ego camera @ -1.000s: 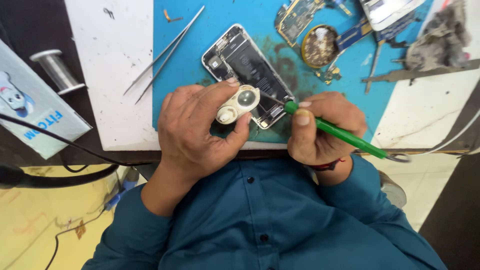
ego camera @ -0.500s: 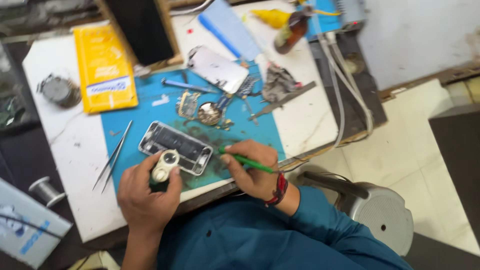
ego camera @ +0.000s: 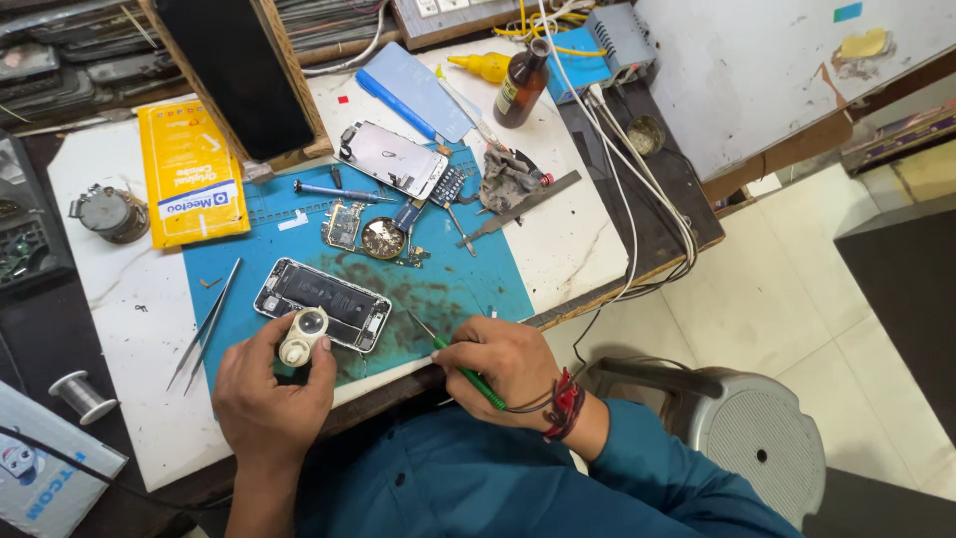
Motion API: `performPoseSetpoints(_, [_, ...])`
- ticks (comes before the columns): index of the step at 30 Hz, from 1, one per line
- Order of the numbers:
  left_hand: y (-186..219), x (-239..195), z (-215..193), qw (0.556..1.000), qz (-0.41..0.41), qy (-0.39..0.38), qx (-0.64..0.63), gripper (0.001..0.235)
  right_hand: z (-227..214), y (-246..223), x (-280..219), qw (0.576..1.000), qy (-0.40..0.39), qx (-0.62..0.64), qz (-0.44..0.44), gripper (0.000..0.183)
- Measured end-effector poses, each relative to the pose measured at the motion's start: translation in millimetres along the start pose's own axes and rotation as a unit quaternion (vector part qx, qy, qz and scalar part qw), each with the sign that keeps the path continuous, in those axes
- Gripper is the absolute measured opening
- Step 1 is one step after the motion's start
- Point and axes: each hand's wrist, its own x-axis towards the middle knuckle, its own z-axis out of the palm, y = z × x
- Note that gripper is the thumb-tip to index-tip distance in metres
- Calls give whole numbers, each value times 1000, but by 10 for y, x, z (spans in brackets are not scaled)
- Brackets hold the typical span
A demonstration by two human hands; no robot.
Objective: The person uses a green screwdriver to unscrew and remove components from a disassembled smartphone on a blue mat. They then use a magnifying glass to inspect the internal parts while continuing to manipulate the device with the screwdriver.
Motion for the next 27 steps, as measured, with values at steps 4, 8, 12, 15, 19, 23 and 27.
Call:
performPoseSetpoints(4, [26, 24, -9, 1000, -1, 4, 2, 33, -20, 5, 23, 1000, 9, 17, 0, 14])
performPoseSetpoints(8, [40, 20, -28, 1000, -4, 2, -6, 33, -24, -2, 38, 998, 18, 45, 27, 9])
performPoseSetpoints(12, [32, 46, -16, 1000, 0, 2, -9, 34, -20, 28, 51, 995, 37, 63, 62, 8])
performPoseSetpoints(15, [19, 35, -21, 1000, -4, -1, -10, 35, -6, 54, 55, 994, 37, 70, 78, 8])
performPoseSetpoints(19, [14, 41, -21, 1000, -6, -3, -17, 36, -8, 68, 79, 987, 36, 91, 123, 10])
performPoseSetpoints(23, [27, 60, -28, 1000, 1, 6, -16, 36, -38, 78, 117, 990, 16, 81, 116, 10])
performPoseSetpoints(27, [25, 52, -32, 1000, -13, -2, -22, 36, -71, 78, 125, 992, 3, 79, 104, 8])
